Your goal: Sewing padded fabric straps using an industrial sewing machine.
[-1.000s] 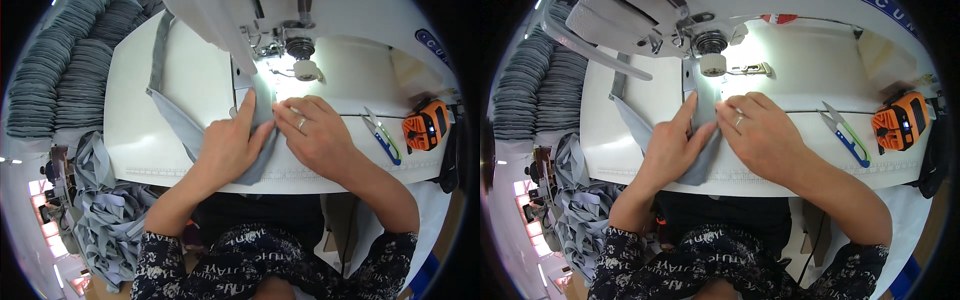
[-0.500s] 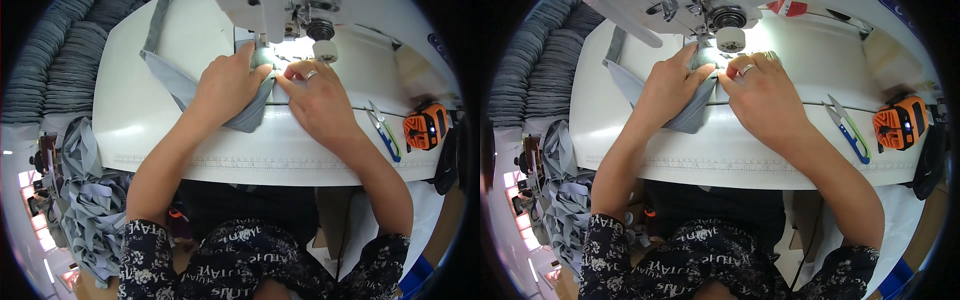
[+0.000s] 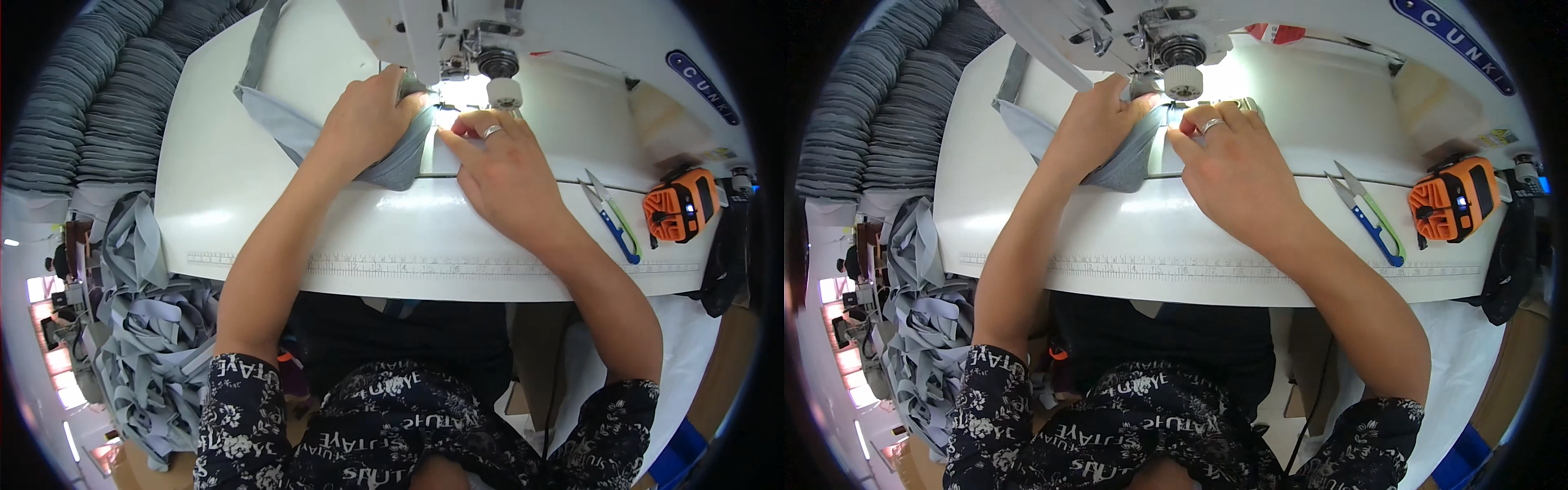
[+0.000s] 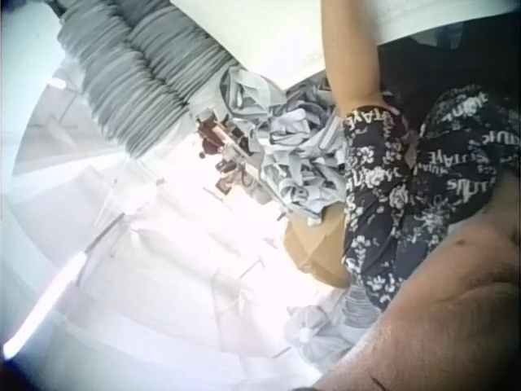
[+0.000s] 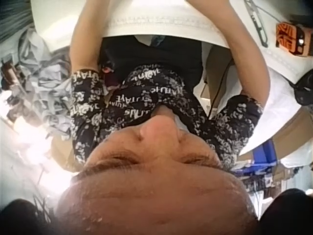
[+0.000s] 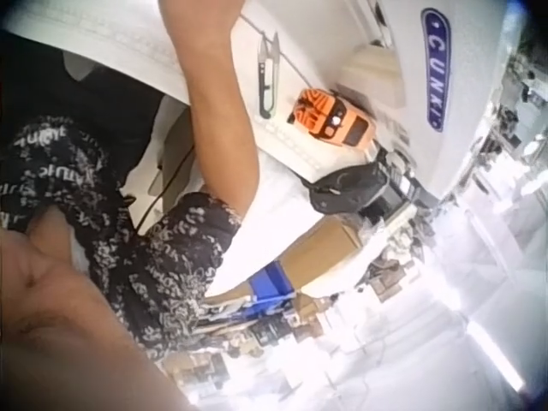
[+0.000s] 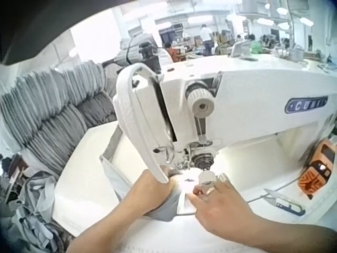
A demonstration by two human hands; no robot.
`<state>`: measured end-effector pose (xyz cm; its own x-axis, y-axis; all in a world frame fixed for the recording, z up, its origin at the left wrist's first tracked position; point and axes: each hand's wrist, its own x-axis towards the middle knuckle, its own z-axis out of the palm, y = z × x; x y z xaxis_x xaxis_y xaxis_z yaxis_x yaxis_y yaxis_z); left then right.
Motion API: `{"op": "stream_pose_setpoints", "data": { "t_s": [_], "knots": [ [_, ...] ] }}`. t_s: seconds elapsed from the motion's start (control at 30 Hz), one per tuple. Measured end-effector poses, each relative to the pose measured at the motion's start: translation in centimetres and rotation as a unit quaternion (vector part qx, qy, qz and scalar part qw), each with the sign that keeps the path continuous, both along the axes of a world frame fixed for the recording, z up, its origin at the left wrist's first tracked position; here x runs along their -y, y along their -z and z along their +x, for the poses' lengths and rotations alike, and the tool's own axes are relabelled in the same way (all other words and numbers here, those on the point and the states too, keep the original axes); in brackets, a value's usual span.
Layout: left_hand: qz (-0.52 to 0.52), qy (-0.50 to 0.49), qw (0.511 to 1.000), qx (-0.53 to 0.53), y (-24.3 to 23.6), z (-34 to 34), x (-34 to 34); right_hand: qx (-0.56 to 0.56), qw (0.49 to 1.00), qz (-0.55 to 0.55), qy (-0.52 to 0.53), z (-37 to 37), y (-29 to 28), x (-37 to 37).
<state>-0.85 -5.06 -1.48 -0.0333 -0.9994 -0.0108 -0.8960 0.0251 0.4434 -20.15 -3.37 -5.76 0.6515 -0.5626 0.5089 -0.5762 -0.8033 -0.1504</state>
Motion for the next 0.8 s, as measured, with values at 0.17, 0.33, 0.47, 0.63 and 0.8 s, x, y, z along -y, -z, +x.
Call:
{"op": "stream_pose_setpoints", "data": {
  "t_s": [0.17,0.33,0.47,0.63,0.8],
  "knots": [
    [-0.014,-0.026,1.000,-0.006,0.3,-0.2,0.3,0.006,1.000,0.004,0.001,0.0,-0.2,0.0],
    [-0.038,-0.035,0.999,-0.019,0.8,-0.1,0.4,-0.001,1.000,0.019,-0.001,-0.1,-0.3,0.2],
    [-0.031,-0.044,0.998,-0.032,0.8,-0.3,0.6,0.013,1.000,0.024,-0.001,-0.2,-0.3,0.1],
    [-0.030,-0.056,0.998,-0.031,1.1,0.2,0.5,0.033,0.998,0.045,-0.016,0.0,-0.4,0.0],
    [-0.053,-0.025,0.998,0.007,-0.2,3.9,-1.9,0.054,0.995,0.077,-0.028,0.0,-0.8,-0.3]
  ]
}}
